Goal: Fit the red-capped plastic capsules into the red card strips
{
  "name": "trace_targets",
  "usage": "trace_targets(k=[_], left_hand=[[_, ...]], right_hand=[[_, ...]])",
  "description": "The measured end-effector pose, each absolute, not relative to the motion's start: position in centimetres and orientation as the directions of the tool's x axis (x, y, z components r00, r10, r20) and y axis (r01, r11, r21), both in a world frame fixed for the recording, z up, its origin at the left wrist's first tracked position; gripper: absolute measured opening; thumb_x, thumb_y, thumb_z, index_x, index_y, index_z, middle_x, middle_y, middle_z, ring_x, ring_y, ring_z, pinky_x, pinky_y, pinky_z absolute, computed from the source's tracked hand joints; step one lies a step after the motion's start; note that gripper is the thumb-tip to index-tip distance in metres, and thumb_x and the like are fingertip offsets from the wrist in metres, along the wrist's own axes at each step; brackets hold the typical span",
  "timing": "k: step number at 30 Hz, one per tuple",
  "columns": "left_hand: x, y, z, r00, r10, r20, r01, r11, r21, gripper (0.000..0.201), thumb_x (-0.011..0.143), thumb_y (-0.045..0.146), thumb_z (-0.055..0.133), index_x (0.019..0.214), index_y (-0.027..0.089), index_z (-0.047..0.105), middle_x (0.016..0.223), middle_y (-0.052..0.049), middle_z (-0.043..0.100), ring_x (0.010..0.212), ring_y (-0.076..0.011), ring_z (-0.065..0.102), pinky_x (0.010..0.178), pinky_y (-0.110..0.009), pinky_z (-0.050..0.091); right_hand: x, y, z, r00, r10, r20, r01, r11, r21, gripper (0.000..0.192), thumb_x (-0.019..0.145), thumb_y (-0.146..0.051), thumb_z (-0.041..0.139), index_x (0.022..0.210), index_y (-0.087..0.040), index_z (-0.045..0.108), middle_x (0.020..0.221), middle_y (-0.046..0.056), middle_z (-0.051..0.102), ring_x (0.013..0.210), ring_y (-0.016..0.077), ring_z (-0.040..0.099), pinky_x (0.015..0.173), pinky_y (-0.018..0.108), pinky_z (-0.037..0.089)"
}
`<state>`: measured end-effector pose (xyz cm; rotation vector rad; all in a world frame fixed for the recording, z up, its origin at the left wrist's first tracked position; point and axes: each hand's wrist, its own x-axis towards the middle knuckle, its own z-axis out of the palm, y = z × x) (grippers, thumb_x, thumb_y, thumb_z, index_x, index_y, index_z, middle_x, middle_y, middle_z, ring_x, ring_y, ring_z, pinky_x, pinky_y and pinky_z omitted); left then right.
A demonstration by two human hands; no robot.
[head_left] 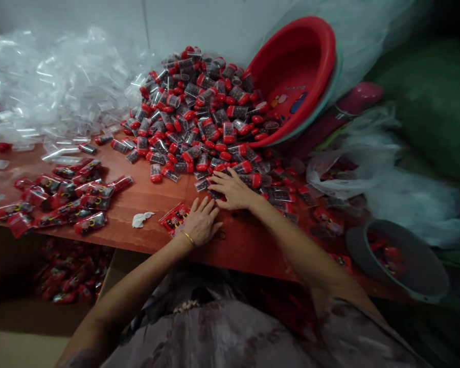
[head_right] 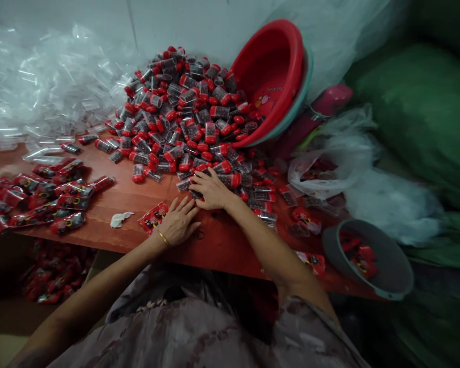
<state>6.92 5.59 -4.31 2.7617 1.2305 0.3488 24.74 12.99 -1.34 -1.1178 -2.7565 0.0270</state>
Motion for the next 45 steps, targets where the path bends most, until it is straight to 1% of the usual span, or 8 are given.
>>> trace_targets(k=[6, 19, 27, 32, 36, 40, 42, 45], left_hand=[[7.1, 5.3, -4.4, 0.655, 0.749, 0.105, 0.733, -0.663, 0.154, 0.047, 0.091, 0.037, 0.039, 0.128, 0.01, 0.051, 0.136, -0.015, 0.051, 0.131, -0.031, 0.039, 0.111, -0.054, 0.02], [8.6, 7.9, -3.2, 0.552, 0.799, 0.239, 0.789, -0.593, 0.16, 0.037, 0.079, 0.037, 0.061, 0.106, 0.012, 0.063, 0.105, -0.016, 0.067, 0.116, -0.0332, 0.051, 0.106, -0.054, 0.027], [10.2, 10.0, -4.0, 0.644, 0.736, 0.207, 0.75, -0.661, 0.017, 0.026, 0.086, 0.008, 0.04, 0.088, 0.009, 0.066, 0.084, -0.015, 0.07, 0.089, -0.0247, 0.064, 0.104, -0.049, 0.032], [6.8, 9.5, -2.6, 0.613, 0.748, 0.253, 0.744, -0.655, 0.132, 0.029, 0.087, 0.01, 0.039, 0.075, 0.018, 0.065, 0.074, -0.009, 0.07, 0.102, -0.0261, 0.062, 0.11, -0.05, 0.025], [2.8, 7.3, -1.0, 0.485, 0.805, 0.341, 0.814, -0.558, 0.159, 0.026, 0.089, 0.018, 0.04, 0.08, 0.018, 0.065, 0.087, -0.009, 0.072, 0.113, -0.0307, 0.058, 0.107, -0.056, 0.026], [1.1, 5.0, -0.2, 0.298, 0.818, 0.492, 0.861, -0.453, 0.233, 0.021, 0.088, 0.026, 0.047, 0.086, 0.02, 0.067, 0.101, -0.007, 0.072, 0.112, -0.0302, 0.059, 0.107, -0.056, 0.026], [1.4, 4.1, -0.4, 0.233, 0.814, 0.533, 0.864, -0.425, 0.272, 0.021, 0.088, 0.026, 0.048, 0.087, 0.022, 0.069, 0.106, -0.007, 0.071, 0.117, -0.0294, 0.056, 0.109, -0.055, 0.022], [2.2, 3.1, -1.0, 0.184, 0.826, 0.533, 0.832, -0.42, 0.362, 0.021, 0.087, 0.025, 0.049, 0.092, 0.023, 0.07, 0.116, -0.008, 0.067, 0.123, -0.0289, 0.05, 0.112, -0.055, 0.016]], right_hand=[[24.9, 13.5, -1.1, -0.69, 0.705, 0.163, 0.695, 0.709, -0.124, 0.036, 0.069, -0.026, 0.059, 0.103, -0.017, 0.067, 0.127, 0.012, 0.058, 0.128, 0.0304, 0.041, 0.109, 0.059, 0.011], [25.8, 13.5, -1.1, -0.701, 0.693, 0.169, 0.692, 0.718, -0.07, 0.034, 0.071, -0.026, 0.06, 0.103, -0.018, 0.067, 0.125, 0.012, 0.06, 0.125, 0.0315, 0.044, 0.109, 0.06, 0.011], [26.5, 13.7, -1.4, -0.701, 0.693, 0.17, 0.687, 0.72, -0.104, 0.038, 0.071, -0.026, 0.059, 0.108, -0.018, 0.065, 0.124, 0.01, 0.061, 0.125, 0.0305, 0.043, 0.109, 0.06, 0.011], [26.6, 13.7, -1.8, -0.684, 0.703, 0.196, 0.697, 0.709, -0.108, 0.04, 0.071, -0.021, 0.056, 0.109, -0.018, 0.064, 0.123, 0.009, 0.062, 0.126, 0.0292, 0.042, 0.11, 0.058, 0.01], [25.8, 12.8, -1.3, -0.653, 0.722, 0.228, 0.719, 0.686, -0.115, 0.038, 0.074, -0.021, 0.055, 0.11, -0.018, 0.064, 0.125, 0.01, 0.06, 0.127, 0.0302, 0.04, 0.11, 0.057, 0.011], [22.1, 9.3, -0.2, -0.407, 0.828, 0.385, 0.783, 0.533, -0.321, 0.03, 0.086, -0.035, 0.048, 0.099, -0.016, 0.067, 0.107, 0.011, 0.067, 0.11, 0.0274, 0.053, 0.102, 0.048, 0.028], [19.7, 7.0, -0.2, -0.25, 0.903, 0.35, 0.743, 0.41, -0.528, 0.036, 0.09, -0.041, 0.042, 0.084, -0.018, 0.068, 0.084, 0.008, 0.069, 0.086, 0.0218, 0.059, 0.085, 0.037, 0.041], [16.8, 4.3, -1.3, -0.083, 0.972, 0.219, 0.519, 0.23, -0.823, 0.037, 0.089, -0.046, 0.045, 0.073, -0.019, 0.065, 0.066, 0.002, 0.064, 0.063, 0.0155, 0.055, 0.064, 0.027, 0.043]])
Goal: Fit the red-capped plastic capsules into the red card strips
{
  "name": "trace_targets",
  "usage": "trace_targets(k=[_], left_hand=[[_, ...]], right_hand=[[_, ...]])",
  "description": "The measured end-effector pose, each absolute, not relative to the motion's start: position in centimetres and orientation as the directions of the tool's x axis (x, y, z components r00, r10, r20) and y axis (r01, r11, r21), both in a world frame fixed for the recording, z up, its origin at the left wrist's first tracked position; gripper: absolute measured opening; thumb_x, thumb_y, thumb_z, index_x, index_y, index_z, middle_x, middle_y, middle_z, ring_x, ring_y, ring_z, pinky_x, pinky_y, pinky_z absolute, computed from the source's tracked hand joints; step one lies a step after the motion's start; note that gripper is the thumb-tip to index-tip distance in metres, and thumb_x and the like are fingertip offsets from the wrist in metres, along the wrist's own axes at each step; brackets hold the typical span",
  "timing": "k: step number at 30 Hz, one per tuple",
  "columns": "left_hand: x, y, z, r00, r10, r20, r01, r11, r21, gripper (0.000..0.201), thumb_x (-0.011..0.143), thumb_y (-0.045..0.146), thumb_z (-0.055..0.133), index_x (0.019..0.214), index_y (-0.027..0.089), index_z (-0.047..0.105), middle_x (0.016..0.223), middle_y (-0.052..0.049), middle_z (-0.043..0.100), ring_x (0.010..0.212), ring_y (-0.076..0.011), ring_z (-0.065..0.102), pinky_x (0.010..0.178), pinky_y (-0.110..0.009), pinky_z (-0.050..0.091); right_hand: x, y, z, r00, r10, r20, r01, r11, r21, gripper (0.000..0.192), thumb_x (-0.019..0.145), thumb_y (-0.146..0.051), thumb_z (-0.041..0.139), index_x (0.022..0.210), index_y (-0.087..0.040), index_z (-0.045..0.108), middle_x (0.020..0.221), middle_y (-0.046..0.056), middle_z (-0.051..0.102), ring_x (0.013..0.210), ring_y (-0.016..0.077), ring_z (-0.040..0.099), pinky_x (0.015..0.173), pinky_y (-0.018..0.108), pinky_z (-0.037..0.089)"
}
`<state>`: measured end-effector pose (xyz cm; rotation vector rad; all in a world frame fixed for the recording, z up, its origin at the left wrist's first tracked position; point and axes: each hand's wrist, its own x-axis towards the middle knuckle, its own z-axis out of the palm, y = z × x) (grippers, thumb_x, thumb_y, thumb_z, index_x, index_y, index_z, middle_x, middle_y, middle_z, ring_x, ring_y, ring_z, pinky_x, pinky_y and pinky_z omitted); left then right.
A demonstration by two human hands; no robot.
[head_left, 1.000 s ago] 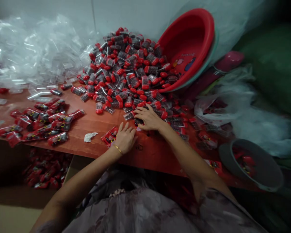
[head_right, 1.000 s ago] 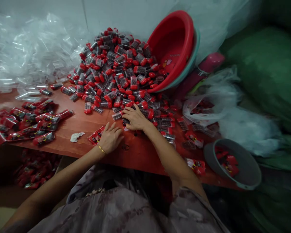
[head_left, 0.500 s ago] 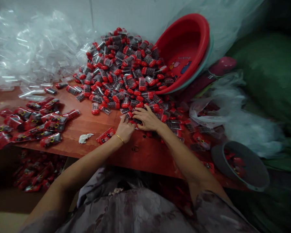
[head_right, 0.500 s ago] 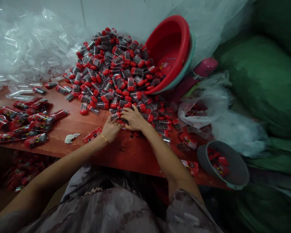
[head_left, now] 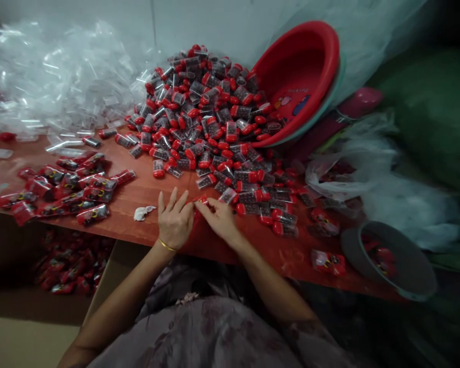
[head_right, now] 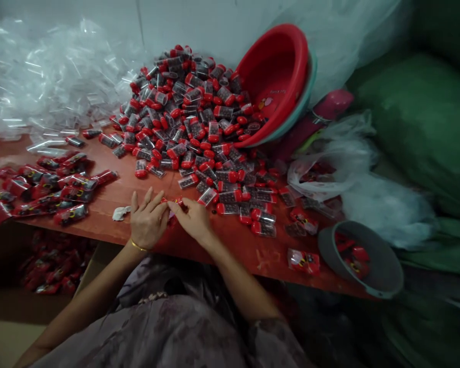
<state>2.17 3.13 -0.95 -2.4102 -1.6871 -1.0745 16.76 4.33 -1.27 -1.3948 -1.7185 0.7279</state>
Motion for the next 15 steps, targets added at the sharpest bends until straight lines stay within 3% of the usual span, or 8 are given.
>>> trace_targets(k=[2, 4, 6, 7, 10, 13, 15], left_hand=[[2.5, 2.7, -1.2, 0.12, 0.861, 0.495, 0.773, -0.393, 0.498, 0.025, 0.085, 0.028, 0.052, 0.105, 0.022, 0.067, 0.124, -0.01, 0.062, 0.125, -0.0285, 0.048, 0.112, -0.054, 0.018], [2.5, 2.5, -1.3, 0.005, 0.927, 0.376, 0.621, -0.298, 0.725, 0.039, 0.083, 0.035, 0.055, 0.118, 0.018, 0.06, 0.126, -0.014, 0.06, 0.119, -0.0276, 0.054, 0.106, -0.048, 0.033], [2.4, 2.6, -1.1, -0.058, 0.989, 0.134, 0.349, -0.106, 0.931, 0.049, 0.08, 0.046, 0.056, 0.118, 0.014, 0.059, 0.117, -0.015, 0.065, 0.1, -0.0256, 0.065, 0.085, -0.038, 0.05], [2.4, 2.8, -0.9, -0.036, 0.999, -0.004, 0.206, 0.012, 0.979, 0.051, 0.078, 0.05, 0.057, 0.113, 0.013, 0.062, 0.106, -0.014, 0.069, 0.087, -0.0235, 0.068, 0.072, -0.033, 0.053], [2.7, 3.3, -0.3, 0.113, 0.964, -0.24, -0.044, 0.246, 0.968, 0.045, 0.067, 0.054, 0.067, 0.086, 0.013, 0.07, 0.069, -0.005, 0.069, 0.054, -0.0142, 0.06, 0.047, -0.023, 0.043], [3.1, 3.6, -0.3, 0.089, 0.968, -0.233, -0.095, 0.241, 0.966, 0.036, 0.06, 0.049, 0.074, 0.058, 0.014, 0.065, 0.047, 0.002, 0.055, 0.041, -0.0064, 0.043, 0.04, -0.018, 0.032], [3.1, 3.7, -0.7, 0.028, 0.976, -0.214, -0.107, 0.216, 0.971, 0.036, 0.06, 0.048, 0.074, 0.052, 0.015, 0.062, 0.044, 0.003, 0.052, 0.039, -0.0054, 0.04, 0.039, -0.018, 0.03]], right_hand=[[15.9, 3.4, -2.3, 0.022, 0.982, 0.187, 0.338, 0.169, -0.926, 0.033, 0.086, -0.046, 0.049, 0.074, -0.018, 0.064, 0.066, 0.0, 0.063, 0.061, 0.0143, 0.054, 0.06, 0.026, 0.043], [16.0, 2.9, -3.1, 0.103, 0.981, 0.163, 0.201, 0.14, -0.97, 0.03, 0.083, -0.045, 0.053, 0.075, -0.019, 0.064, 0.069, 0.0, 0.063, 0.063, 0.0144, 0.055, 0.062, 0.026, 0.044], [16.6, 2.7, -3.3, 0.132, 0.984, 0.124, 0.132, 0.106, -0.986, 0.029, 0.082, -0.045, 0.055, 0.072, -0.019, 0.063, 0.066, -0.001, 0.062, 0.062, 0.0144, 0.056, 0.062, 0.026, 0.045], [17.0, 2.5, -3.2, 0.126, 0.986, 0.11, 0.12, 0.095, -0.988, 0.031, 0.082, -0.046, 0.055, 0.069, -0.019, 0.063, 0.063, -0.002, 0.061, 0.061, 0.0142, 0.055, 0.062, 0.026, 0.045], [17.3, 2.1, -3.0, 0.043, 0.995, 0.092, 0.115, 0.087, -0.99, 0.035, 0.082, -0.048, 0.054, 0.063, -0.019, 0.062, 0.058, -0.001, 0.06, 0.057, 0.0137, 0.054, 0.058, 0.026, 0.045], [16.9, 1.8, -3.0, 0.008, 0.995, 0.097, 0.103, 0.096, -0.99, 0.032, 0.082, -0.046, 0.054, 0.069, -0.02, 0.065, 0.064, 0.0, 0.065, 0.06, 0.0149, 0.058, 0.06, 0.027, 0.047], [16.4, 1.8, -3.2, 0.034, 0.993, 0.111, 0.101, 0.107, -0.989, 0.027, 0.081, -0.045, 0.056, 0.077, -0.02, 0.067, 0.073, 0.001, 0.068, 0.068, 0.0166, 0.061, 0.067, 0.029, 0.049]])
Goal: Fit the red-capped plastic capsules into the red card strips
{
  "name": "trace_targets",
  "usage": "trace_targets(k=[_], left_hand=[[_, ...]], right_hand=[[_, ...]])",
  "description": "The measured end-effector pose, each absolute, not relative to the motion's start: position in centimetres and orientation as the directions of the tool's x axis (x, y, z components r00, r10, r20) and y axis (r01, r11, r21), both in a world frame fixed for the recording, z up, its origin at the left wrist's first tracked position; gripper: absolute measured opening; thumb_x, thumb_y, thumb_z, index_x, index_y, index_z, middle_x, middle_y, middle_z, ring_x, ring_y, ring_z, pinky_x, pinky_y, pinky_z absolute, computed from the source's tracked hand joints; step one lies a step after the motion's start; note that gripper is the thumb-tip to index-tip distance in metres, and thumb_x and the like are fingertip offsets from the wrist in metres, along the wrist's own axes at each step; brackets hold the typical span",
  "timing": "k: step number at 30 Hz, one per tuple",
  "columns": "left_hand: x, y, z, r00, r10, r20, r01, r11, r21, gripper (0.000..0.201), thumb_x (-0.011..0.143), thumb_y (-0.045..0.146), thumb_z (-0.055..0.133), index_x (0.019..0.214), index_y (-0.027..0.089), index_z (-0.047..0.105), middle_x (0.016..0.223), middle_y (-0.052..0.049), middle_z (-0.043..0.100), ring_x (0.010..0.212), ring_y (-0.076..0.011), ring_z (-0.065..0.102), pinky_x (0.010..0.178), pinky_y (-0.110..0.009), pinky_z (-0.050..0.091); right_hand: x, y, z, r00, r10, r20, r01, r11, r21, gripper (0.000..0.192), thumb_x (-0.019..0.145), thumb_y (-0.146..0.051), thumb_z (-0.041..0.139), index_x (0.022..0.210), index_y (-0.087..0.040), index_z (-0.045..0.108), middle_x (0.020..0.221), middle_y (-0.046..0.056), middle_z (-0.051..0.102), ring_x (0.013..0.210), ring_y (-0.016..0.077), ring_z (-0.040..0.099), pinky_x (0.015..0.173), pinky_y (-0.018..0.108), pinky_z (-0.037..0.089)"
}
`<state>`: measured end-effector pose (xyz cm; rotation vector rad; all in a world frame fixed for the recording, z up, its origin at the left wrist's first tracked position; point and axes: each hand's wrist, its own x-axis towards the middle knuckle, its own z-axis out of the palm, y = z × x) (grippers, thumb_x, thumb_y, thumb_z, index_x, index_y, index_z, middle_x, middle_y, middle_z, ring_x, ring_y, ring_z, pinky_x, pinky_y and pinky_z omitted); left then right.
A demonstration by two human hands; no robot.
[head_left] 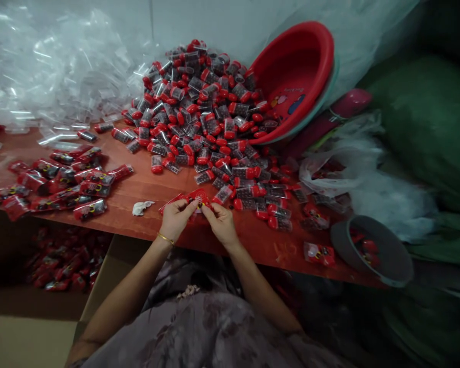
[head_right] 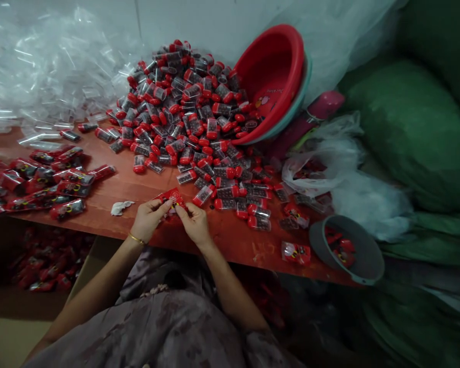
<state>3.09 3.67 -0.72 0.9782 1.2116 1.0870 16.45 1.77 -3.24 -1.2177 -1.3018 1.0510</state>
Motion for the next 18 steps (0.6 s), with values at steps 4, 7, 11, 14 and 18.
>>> trace_targets(k=[4, 7, 11, 14, 18], left_hand=[[2.7, 3.8, -1.7, -0.013, 0.979, -0.204, -0.164, 0.2, 0.966, 0.035, 0.06, 0.049, 0.074, 0.057, 0.015, 0.066, 0.049, 0.001, 0.057, 0.043, -0.0065, 0.044, 0.043, -0.019, 0.034], [2.5, 3.7, -2.0, -0.043, 0.981, -0.189, -0.182, 0.178, 0.967, 0.036, 0.061, 0.049, 0.073, 0.057, 0.014, 0.065, 0.048, 0.002, 0.055, 0.043, -0.0059, 0.042, 0.043, -0.018, 0.033], [3.1, 3.4, -2.1, -0.046, 0.988, -0.147, -0.172, 0.137, 0.976, 0.036, 0.066, 0.048, 0.07, 0.057, 0.014, 0.064, 0.049, 0.003, 0.053, 0.045, -0.0058, 0.042, 0.045, -0.018, 0.035], [3.7, 3.0, -2.1, -0.061, 0.989, -0.131, -0.177, 0.118, 0.977, 0.034, 0.067, 0.047, 0.069, 0.06, 0.014, 0.065, 0.052, 0.004, 0.054, 0.047, -0.0063, 0.044, 0.048, -0.018, 0.037], [4.0, 2.6, -2.0, -0.069, 0.981, -0.183, -0.27, 0.158, 0.95, 0.034, 0.062, 0.047, 0.073, 0.068, 0.014, 0.068, 0.06, 0.002, 0.06, 0.053, -0.0077, 0.05, 0.053, -0.02, 0.042]], right_hand=[[15.8, 1.8, -3.3, 0.043, 0.989, 0.142, 0.104, 0.137, -0.985, 0.023, 0.077, -0.041, 0.061, 0.085, -0.021, 0.068, 0.085, 0.002, 0.069, 0.079, 0.018, 0.061, 0.077, 0.031, 0.049], [15.3, 1.8, -3.1, 0.043, 0.99, 0.134, 0.126, 0.128, -0.984, 0.025, 0.079, -0.042, 0.057, 0.071, -0.019, 0.063, 0.069, 0.0, 0.062, 0.066, 0.0147, 0.056, 0.066, 0.027, 0.046], [14.8, 1.6, -3.1, 0.079, 0.991, 0.109, 0.144, 0.097, -0.985, 0.036, 0.083, -0.046, 0.05, 0.058, -0.019, 0.05, 0.055, -0.004, 0.045, 0.052, 0.0099, 0.041, 0.052, 0.023, 0.035], [14.5, 1.3, -3.5, 0.129, 0.982, 0.137, 0.154, 0.117, -0.981, 0.039, 0.084, -0.047, 0.047, 0.057, -0.02, 0.044, 0.054, -0.005, 0.041, 0.052, 0.0097, 0.037, 0.051, 0.023, 0.032], [14.5, 1.1, -4.1, 0.122, 0.982, 0.144, 0.163, 0.123, -0.979, 0.036, 0.086, -0.046, 0.045, 0.061, -0.02, 0.046, 0.057, -0.004, 0.043, 0.055, 0.0106, 0.04, 0.053, 0.023, 0.034]])
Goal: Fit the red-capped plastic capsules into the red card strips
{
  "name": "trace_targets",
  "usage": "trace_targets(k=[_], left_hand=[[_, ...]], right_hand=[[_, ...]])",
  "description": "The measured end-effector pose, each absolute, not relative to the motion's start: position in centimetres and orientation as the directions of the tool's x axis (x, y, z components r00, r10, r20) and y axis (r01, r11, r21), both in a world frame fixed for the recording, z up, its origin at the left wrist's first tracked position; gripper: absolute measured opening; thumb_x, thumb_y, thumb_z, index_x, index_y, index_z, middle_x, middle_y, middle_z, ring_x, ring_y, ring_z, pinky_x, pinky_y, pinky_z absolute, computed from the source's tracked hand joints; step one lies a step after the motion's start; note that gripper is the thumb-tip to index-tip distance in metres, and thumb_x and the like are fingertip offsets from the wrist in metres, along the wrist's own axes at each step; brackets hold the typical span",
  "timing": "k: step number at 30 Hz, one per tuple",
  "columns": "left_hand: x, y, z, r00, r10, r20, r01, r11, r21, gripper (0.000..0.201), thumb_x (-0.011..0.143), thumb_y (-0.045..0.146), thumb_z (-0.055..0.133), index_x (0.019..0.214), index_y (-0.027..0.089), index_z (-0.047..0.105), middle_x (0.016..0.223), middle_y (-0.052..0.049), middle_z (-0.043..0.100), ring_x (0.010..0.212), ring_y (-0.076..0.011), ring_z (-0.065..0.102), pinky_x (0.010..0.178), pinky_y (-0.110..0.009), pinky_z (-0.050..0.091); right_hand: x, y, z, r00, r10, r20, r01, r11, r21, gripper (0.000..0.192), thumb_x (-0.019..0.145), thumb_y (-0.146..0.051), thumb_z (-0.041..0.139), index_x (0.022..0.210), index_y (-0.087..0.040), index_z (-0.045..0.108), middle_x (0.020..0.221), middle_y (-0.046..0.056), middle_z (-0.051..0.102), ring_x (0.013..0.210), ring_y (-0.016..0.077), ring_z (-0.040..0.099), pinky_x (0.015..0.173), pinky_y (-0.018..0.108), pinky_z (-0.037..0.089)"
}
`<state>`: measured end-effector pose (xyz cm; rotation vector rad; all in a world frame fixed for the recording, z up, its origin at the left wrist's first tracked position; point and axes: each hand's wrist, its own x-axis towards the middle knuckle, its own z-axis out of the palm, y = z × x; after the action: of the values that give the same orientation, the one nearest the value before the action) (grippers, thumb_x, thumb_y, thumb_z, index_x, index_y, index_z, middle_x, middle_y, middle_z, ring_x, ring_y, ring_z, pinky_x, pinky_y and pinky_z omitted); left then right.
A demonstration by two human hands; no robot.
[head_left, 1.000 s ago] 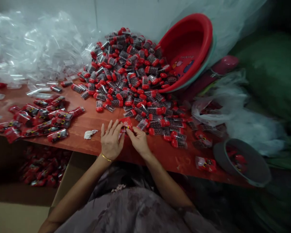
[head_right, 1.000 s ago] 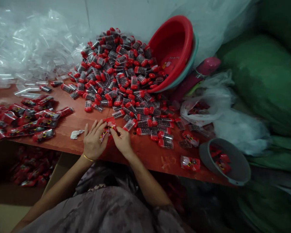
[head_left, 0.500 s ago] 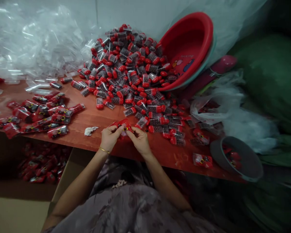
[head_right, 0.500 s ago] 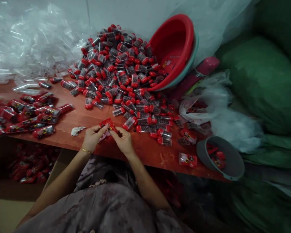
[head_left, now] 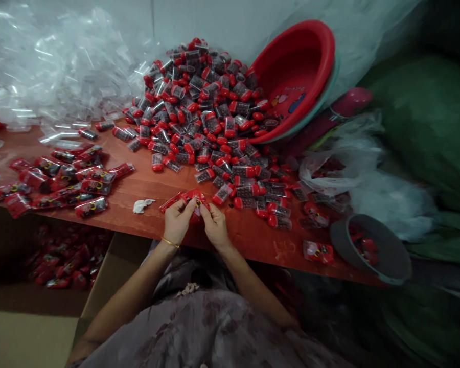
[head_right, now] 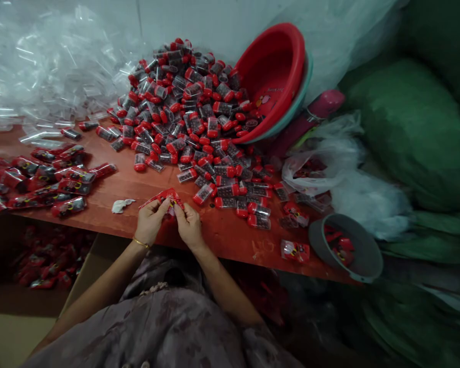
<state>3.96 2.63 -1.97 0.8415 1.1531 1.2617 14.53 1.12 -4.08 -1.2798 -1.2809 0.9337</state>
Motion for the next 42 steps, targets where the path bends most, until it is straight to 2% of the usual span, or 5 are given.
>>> trace_targets(k=[7, 17, 23, 28, 42], left_hand=[[2.7, 2.3, -1.2, -0.018, 0.929, -0.37, -0.344, 0.342, 0.875, 0.04, 0.044, 0.044, 0.083, 0.061, 0.012, 0.066, 0.058, 0.001, 0.062, 0.052, -0.0074, 0.053, 0.052, -0.019, 0.045], [2.4, 2.6, 0.4, 0.132, 0.828, -0.544, -0.5, 0.53, 0.685, 0.039, 0.049, 0.041, 0.083, 0.07, 0.015, 0.063, 0.063, -0.001, 0.065, 0.055, -0.0111, 0.06, 0.05, -0.021, 0.047], [2.4, 2.4, 0.3, 0.176, 0.806, -0.565, -0.52, 0.564, 0.642, 0.037, 0.055, 0.041, 0.082, 0.075, 0.015, 0.065, 0.068, -0.003, 0.069, 0.058, -0.012, 0.062, 0.053, -0.021, 0.047], [3.0, 2.3, 0.1, 0.134, 0.849, -0.511, -0.485, 0.506, 0.714, 0.044, 0.047, 0.045, 0.084, 0.07, 0.012, 0.065, 0.069, -0.003, 0.068, 0.059, -0.0107, 0.06, 0.055, -0.021, 0.047], [4.8, 1.6, 0.7, 0.116, 0.912, -0.394, -0.458, 0.402, 0.793, 0.04, 0.049, 0.045, 0.083, 0.068, 0.014, 0.067, 0.065, 0.001, 0.066, 0.057, -0.0081, 0.058, 0.056, -0.02, 0.048]], right_hand=[[16.1, 1.1, -3.7, -0.101, 0.973, 0.21, 0.362, 0.232, -0.903, 0.031, 0.092, -0.038, 0.037, 0.082, -0.02, 0.06, 0.076, 0.002, 0.062, 0.071, 0.0161, 0.057, 0.069, 0.027, 0.046], [24.9, 6.5, -1.7, -0.399, 0.892, 0.213, 0.9, 0.425, -0.093, 0.038, 0.081, -0.013, 0.047, 0.116, -0.019, 0.059, 0.124, 0.011, 0.06, 0.119, 0.0316, 0.042, 0.104, 0.056, 0.017], [24.0, 3.4, -1.6, -0.245, 0.917, 0.314, 0.804, 0.373, -0.463, 0.021, 0.086, -0.029, 0.049, 0.098, -0.02, 0.063, 0.095, 0.008, 0.07, 0.096, 0.0245, 0.059, 0.099, 0.049, 0.032], [22.6, -2.4, 0.3, -0.227, 0.974, 0.008, 0.335, 0.086, -0.938, 0.026, 0.084, -0.041, 0.049, 0.074, -0.018, 0.057, 0.055, -0.002, 0.057, 0.052, 0.0125, 0.052, 0.054, 0.024, 0.041], [21.2, -2.5, -0.3, -0.203, 0.96, -0.195, 0.096, -0.179, -0.979, 0.028, 0.078, -0.043, 0.056, 0.065, -0.018, 0.051, 0.048, -0.006, 0.049, 0.039, 0.0061, 0.041, 0.04, 0.018, 0.032]])
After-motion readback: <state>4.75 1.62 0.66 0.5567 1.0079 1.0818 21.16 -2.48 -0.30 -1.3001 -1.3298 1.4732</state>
